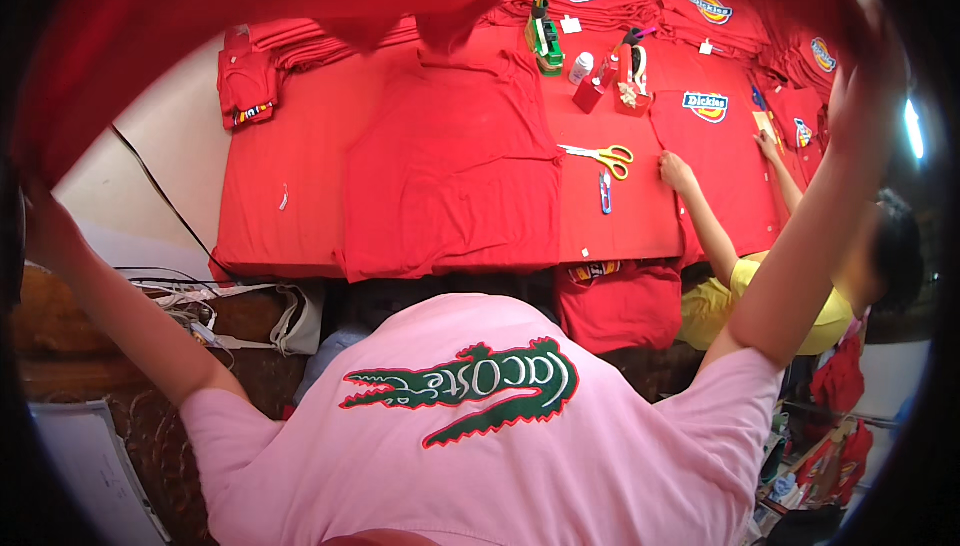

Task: The person removes loose threads from red shirts using a blade and a brush. They then write in a notebook with a pencil.

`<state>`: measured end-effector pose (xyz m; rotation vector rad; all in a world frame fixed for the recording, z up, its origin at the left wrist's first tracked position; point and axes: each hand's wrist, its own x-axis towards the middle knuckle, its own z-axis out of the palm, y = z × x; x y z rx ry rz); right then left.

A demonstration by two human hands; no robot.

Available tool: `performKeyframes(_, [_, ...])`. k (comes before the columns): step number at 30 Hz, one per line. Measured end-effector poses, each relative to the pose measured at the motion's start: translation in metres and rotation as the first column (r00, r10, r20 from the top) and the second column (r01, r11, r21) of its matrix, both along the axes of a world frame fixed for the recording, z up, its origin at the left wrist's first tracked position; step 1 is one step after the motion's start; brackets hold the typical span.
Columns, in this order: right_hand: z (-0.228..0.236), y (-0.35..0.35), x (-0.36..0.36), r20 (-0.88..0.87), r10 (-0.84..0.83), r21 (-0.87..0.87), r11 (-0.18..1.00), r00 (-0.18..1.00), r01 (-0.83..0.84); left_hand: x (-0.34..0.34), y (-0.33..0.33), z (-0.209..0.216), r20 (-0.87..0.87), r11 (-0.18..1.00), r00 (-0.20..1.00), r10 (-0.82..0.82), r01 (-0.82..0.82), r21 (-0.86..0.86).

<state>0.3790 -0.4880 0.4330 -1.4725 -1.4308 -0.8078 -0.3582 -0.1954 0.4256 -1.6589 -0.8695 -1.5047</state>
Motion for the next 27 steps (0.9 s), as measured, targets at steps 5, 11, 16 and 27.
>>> performKeyframes(5, [-0.153, 0.0, -0.113, -0.257, 0.086, -0.293, 0.942, 0.963, -0.163, -0.011, -0.049, -0.22, 0.349, 0.779, 0.931, -0.106, 0.296, -0.553])
performKeyframes(11, [-0.333, -0.036, -0.163, -0.585, -0.107, -0.501, 0.827, 0.804, -0.255, 0.018, -0.108, -0.426, 0.76, 0.543, 0.649, 0.038, 0.625, -0.561])
performKeyframes(16, [-0.425, -0.083, -0.189, -0.45, -0.286, -0.785, 0.578, 0.846, -0.222, -0.02, -0.157, -0.507, 0.55, 0.355, 0.814, 0.188, 0.466, -0.81])
performKeyframes(27, [-0.502, -0.159, -0.219, -0.49, -0.298, -0.867, 0.072, 0.819, -0.493, -0.085, -0.24, -0.55, 0.282, -0.286, 0.927, 0.248, 0.348, -0.893])
